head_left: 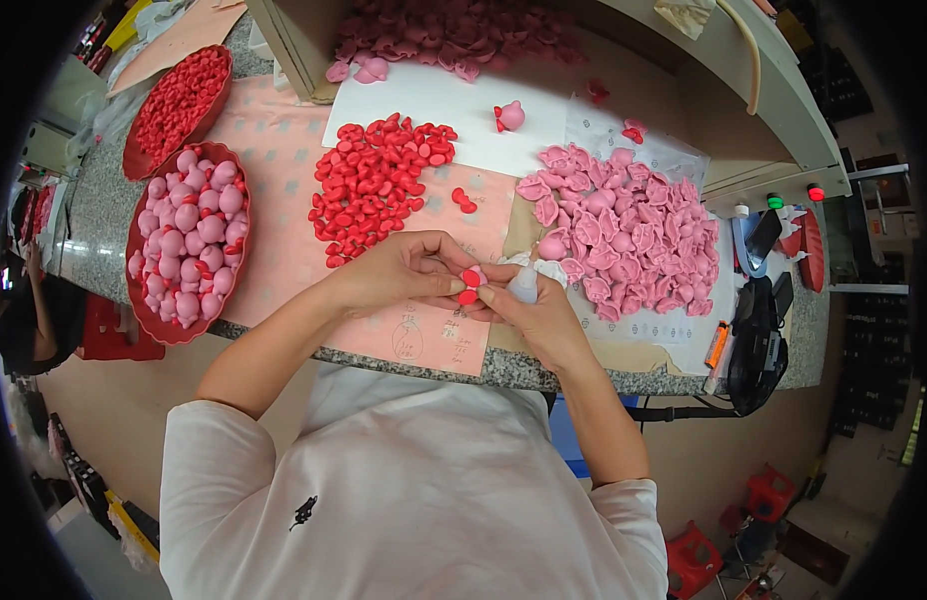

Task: Assembling small pink ball-like components into white bases.

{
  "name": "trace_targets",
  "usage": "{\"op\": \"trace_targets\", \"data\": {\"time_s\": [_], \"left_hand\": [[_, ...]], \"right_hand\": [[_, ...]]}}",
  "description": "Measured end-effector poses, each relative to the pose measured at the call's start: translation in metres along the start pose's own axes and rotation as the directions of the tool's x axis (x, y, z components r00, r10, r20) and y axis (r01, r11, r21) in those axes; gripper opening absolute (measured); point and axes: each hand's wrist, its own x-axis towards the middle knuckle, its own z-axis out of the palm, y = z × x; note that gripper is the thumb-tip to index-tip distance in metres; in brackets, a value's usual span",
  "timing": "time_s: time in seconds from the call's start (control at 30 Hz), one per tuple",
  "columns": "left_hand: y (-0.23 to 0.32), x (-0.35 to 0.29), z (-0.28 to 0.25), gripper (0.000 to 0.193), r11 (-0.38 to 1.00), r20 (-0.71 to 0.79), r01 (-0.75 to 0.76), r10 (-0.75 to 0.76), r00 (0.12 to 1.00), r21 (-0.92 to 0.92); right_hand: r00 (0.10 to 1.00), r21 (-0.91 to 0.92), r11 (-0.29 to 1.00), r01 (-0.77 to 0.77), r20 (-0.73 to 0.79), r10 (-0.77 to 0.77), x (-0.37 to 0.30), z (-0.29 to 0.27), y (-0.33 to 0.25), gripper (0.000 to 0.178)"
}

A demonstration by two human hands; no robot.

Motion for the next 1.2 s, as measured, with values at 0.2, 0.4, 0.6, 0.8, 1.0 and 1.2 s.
{"op": "trace_targets", "data": {"time_s": [0.2,0.4,0.6,0.8,1.0,1.2], "left_hand": [[0.009,0.002,-0.002,0.020,0.996,0.026,0.035,-0.038,0.999,0.081],[0.012,0.008,-0.019,0.024,0.968,0.136,0.016,-0.052,0.989,0.252],[0.011,0.010,-0.023,0.025,0.973,0.153,-0.053,0.018,0.988,0.224],[0.009,0.010,-0.024,0.026,0.977,0.141,-0.032,0.002,0.990,0.210],[0.008,0.009,-0.022,0.025,0.975,0.135,-0.040,0.011,0.991,0.219],[0.009,0.007,-0.018,0.025,0.972,0.126,-0.043,0.014,0.992,0.230]], "right_hand": [[1.000,-0.017,1.000,0.019,-0.018,-0.020,-0.004,0.002,0.000,0.030],[0.996,-0.018,0.999,-0.029,0.080,0.031,0.002,-0.002,-0.002,0.033],[0.996,-0.059,0.997,-0.040,0.082,0.045,0.010,0.000,-0.004,0.035],[0.996,-0.036,0.998,-0.044,0.075,0.047,0.012,-0.001,0.002,0.033],[0.996,-0.015,0.999,-0.041,0.073,0.042,0.011,-0.001,0.005,0.033],[0.997,-0.026,0.999,-0.028,0.071,0.030,0.007,0.000,0.003,0.031]]}}
